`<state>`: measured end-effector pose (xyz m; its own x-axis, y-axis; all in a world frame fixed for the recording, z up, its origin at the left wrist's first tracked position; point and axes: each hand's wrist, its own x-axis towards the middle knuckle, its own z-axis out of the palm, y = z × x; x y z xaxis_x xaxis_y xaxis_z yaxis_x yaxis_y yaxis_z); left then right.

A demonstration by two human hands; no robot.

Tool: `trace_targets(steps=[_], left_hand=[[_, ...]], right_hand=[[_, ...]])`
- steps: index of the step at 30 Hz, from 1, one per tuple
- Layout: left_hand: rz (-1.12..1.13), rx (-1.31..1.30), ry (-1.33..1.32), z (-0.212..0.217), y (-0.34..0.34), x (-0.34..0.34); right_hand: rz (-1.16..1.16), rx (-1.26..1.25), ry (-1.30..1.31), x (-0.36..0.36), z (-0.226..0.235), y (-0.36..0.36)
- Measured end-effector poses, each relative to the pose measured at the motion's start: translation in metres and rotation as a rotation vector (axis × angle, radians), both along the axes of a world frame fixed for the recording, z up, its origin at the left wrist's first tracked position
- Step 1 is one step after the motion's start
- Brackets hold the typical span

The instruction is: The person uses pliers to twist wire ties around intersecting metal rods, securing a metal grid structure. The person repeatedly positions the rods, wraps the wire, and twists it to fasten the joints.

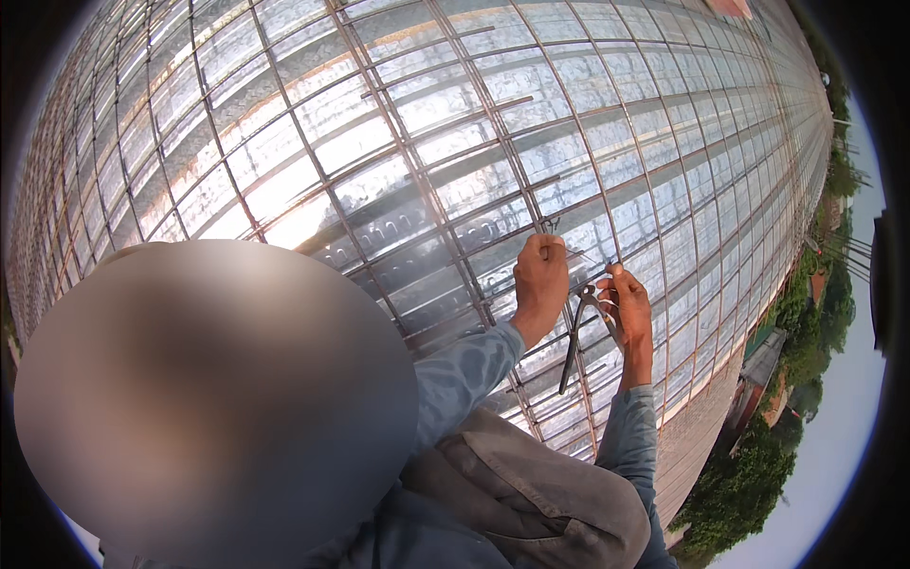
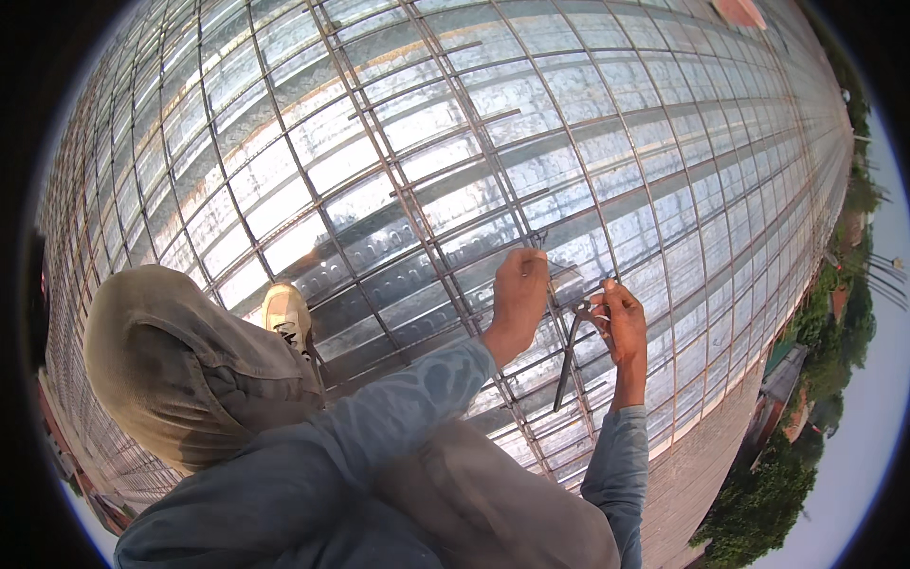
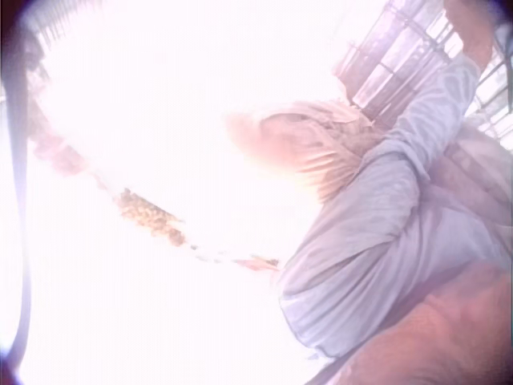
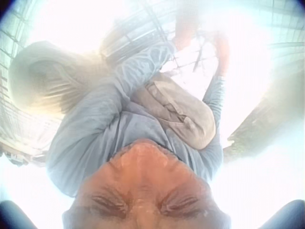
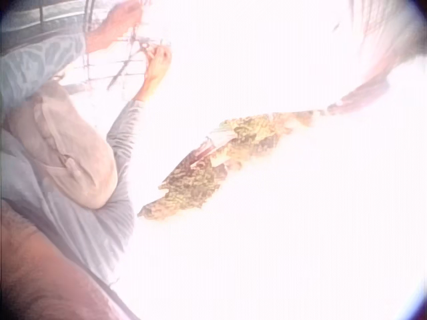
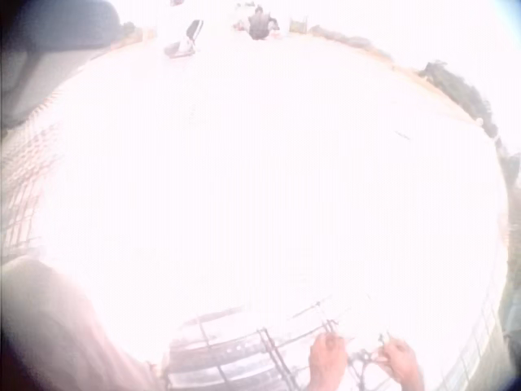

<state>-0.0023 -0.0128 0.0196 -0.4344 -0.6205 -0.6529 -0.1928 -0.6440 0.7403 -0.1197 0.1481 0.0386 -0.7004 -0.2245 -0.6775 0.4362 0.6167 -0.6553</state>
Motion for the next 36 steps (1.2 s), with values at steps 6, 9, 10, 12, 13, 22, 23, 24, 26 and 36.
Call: trace_targets(steps=[6,9,10,12,13,22,23,24,26,36], left_hand=[[0.114,0.423,-0.057,-0.029,0.047,-0.005],[0.264,0.595,0.010,-0.022,0.031,-0.015],[0.298,0.634,0.031,-0.016,0.029,-0.019],[0.235,0.803,0.146,-0.014,0.028,-0.020],[0.244,0.869,0.150,-0.007,0.027,-0.021],[0.551,1.159,0.377,-0.011,-0.002,-0.029],[0.565,1.167,0.393,-0.015,-0.003,-0.029],[0.614,1.205,0.350,-0.017,-0.003,-0.032],[0.591,1.227,0.328,-0.022,-0.002,-0.033],[0.461,1.250,0.016,-0.027,-0.018,-0.043]], right_hand=[[0.603,0.571,0.576,0.064,-0.026,0.085],[0.585,0.629,0.438,0.097,-0.013,0.041],[0.518,0.683,0.369,0.100,-0.014,0.038],[0.601,0.823,0.504,0.103,-0.016,0.037],[0.644,0.888,0.568,0.106,-0.019,0.041],[0.801,0.874,0.374,0.069,-0.014,0.035],[0.816,0.876,0.370,0.068,-0.015,0.034],[0.816,0.861,0.362,0.068,-0.015,0.035],[0.844,0.781,0.396,0.065,-0.011,0.038],[0.842,0.592,0.356,0.066,0.005,0.044]])
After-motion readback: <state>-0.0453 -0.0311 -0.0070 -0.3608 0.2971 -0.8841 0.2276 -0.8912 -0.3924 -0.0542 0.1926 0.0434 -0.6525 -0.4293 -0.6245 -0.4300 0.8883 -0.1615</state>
